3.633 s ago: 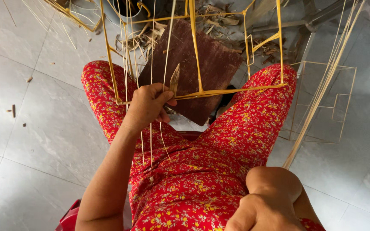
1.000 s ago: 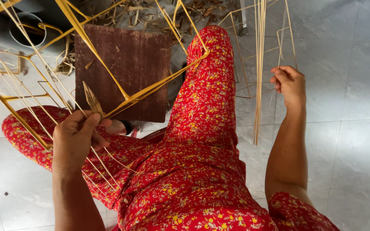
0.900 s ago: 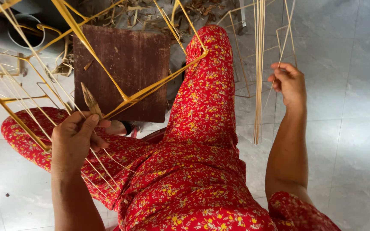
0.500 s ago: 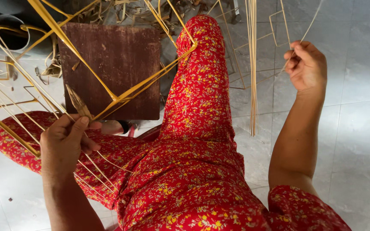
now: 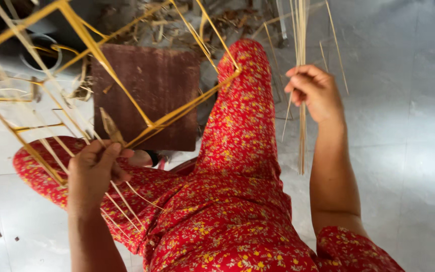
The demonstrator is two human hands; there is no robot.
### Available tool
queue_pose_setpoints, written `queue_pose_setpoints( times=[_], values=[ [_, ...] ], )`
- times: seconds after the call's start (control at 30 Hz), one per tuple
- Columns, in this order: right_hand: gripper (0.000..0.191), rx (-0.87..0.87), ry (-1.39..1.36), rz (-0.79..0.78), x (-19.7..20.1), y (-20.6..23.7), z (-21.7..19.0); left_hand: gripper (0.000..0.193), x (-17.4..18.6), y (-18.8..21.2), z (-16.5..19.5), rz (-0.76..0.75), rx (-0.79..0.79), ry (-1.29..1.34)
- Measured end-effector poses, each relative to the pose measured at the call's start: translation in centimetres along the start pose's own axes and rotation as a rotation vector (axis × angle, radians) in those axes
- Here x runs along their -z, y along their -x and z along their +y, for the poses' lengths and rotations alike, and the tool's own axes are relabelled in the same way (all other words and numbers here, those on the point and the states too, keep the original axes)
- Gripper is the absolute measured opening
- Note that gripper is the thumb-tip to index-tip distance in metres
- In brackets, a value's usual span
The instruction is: The person sits on the floor and weaves thin bamboo strips onto a yellow bamboo frame, threading and tightening strips around the frame bars one at a time. They reach to a pile of strips beside them, pull strips from a container, and briefly use scissors to trim a strip before continuing to weave.
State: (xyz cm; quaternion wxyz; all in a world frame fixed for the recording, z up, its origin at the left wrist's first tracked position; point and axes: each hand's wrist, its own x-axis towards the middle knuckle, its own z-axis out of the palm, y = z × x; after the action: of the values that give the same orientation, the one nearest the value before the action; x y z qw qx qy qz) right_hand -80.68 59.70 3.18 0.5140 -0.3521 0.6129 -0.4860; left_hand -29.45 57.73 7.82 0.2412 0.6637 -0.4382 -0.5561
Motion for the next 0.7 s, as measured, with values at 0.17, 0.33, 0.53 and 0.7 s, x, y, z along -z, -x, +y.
queue_pose_setpoints(
  times=[0.17, 0.33, 0.53, 0.7],
  values=[
    [0.023, 0.059, 0.137, -0.148, -6.1, -0.7, -3.6, 0.018, 0.1, 0.1, 0.9, -0.008, 0.04, 0.061],
    [0.039, 0.335, 0.242, -0.199, -11.8, -0.5, -7.9, 0.02, 0.7, -0.4, 1.4, -0.03, 0.115, 0.148],
    [0.016, 0.666, 0.198, -0.348, -18.5, 1.2, -14.3, 0.022, 1.5, -0.6, 1.5, -0.034, 0.069, 0.139],
    [0.016, 1.102, 0.23, -0.397, -26.3, 2.1, -18.6, 0.022, 2.2, -0.8, 1.6, -0.006, -0.003, 0.111]
  ],
)
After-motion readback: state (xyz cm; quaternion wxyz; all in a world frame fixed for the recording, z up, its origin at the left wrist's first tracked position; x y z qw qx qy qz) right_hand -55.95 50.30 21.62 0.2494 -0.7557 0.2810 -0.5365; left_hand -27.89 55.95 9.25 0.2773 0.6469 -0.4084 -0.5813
